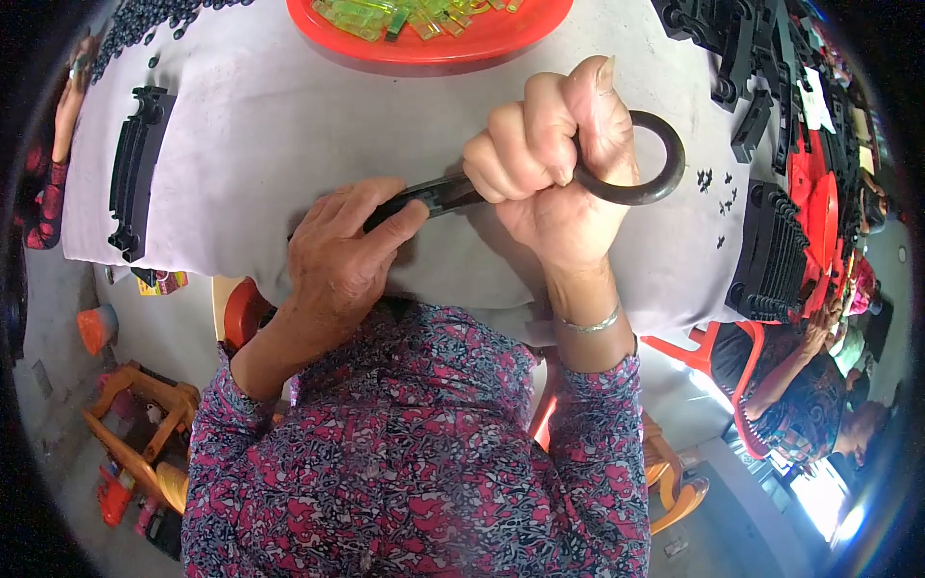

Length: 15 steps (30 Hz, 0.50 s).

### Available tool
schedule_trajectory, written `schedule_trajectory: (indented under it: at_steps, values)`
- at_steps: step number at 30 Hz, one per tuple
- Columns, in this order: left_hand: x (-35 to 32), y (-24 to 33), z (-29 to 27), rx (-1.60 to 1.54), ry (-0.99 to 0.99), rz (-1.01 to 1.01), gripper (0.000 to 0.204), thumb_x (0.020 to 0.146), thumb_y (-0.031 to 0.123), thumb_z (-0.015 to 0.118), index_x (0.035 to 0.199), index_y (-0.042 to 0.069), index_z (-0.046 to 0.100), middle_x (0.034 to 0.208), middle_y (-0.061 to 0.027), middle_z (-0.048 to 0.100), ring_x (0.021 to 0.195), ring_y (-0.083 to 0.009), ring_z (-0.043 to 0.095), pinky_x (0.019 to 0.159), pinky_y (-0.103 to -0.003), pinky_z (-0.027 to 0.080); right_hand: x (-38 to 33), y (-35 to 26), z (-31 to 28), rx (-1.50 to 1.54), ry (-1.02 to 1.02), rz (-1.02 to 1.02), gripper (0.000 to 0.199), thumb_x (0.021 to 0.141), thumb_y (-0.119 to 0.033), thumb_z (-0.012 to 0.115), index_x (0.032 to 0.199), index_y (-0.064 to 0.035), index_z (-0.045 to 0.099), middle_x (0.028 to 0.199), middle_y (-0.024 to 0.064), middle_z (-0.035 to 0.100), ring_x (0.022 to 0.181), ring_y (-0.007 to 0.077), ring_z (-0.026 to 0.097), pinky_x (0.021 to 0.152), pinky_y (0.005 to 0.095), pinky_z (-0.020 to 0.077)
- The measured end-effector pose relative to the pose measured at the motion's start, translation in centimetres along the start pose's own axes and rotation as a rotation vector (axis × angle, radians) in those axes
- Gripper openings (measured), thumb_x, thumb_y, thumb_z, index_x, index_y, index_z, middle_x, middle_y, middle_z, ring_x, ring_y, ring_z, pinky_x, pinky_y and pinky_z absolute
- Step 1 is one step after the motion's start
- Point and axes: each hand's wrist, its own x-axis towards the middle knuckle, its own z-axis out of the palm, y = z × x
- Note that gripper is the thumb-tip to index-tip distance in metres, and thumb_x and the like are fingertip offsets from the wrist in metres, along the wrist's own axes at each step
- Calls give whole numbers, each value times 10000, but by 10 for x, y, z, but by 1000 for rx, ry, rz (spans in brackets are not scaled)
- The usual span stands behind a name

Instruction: The person assembles spirit levels by inserting green vials into black plastic frames and securing them using a looped metal tool.

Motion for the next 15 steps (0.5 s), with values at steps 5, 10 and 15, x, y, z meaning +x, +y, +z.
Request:
schedule_trajectory:
  at_steps: [5, 10, 15]
  values:
    - [0, -2, 0, 28, -31, 7, 289, 761, 106, 614, 1049, 119, 648, 1062, -63, 591, 1001, -264, 611, 831, -403, 488, 7, -5, -8, -92, -249, 78, 508, 1070, -437, 330, 669, -129, 379, 573, -54, 330, 455, 86, 214, 437, 265, 193]
    - [1, -1, -1, 39, -62, -9, 298, 763, 108, 614, 1060, 122, 644, 1056, -59, 584, 1007, -261, 604, 830, -404, 486, 0, 3, 2, 48, 40, 29, 537, 1058, -474, 334, 642, -135, 374, 531, -52, 283, 452, 83, 185, 442, 264, 174]
    - [4, -1, 0, 52, -47, 11, 296, 763, 113, 618, 1057, 125, 644, 1037, -53, 578, 986, -253, 600, 819, -403, 484, 3, 7, -7, 37, -56, 99, 527, 1049, -419, 351, 594, -153, 320, 516, -59, 255, 453, 84, 185, 440, 276, 175]
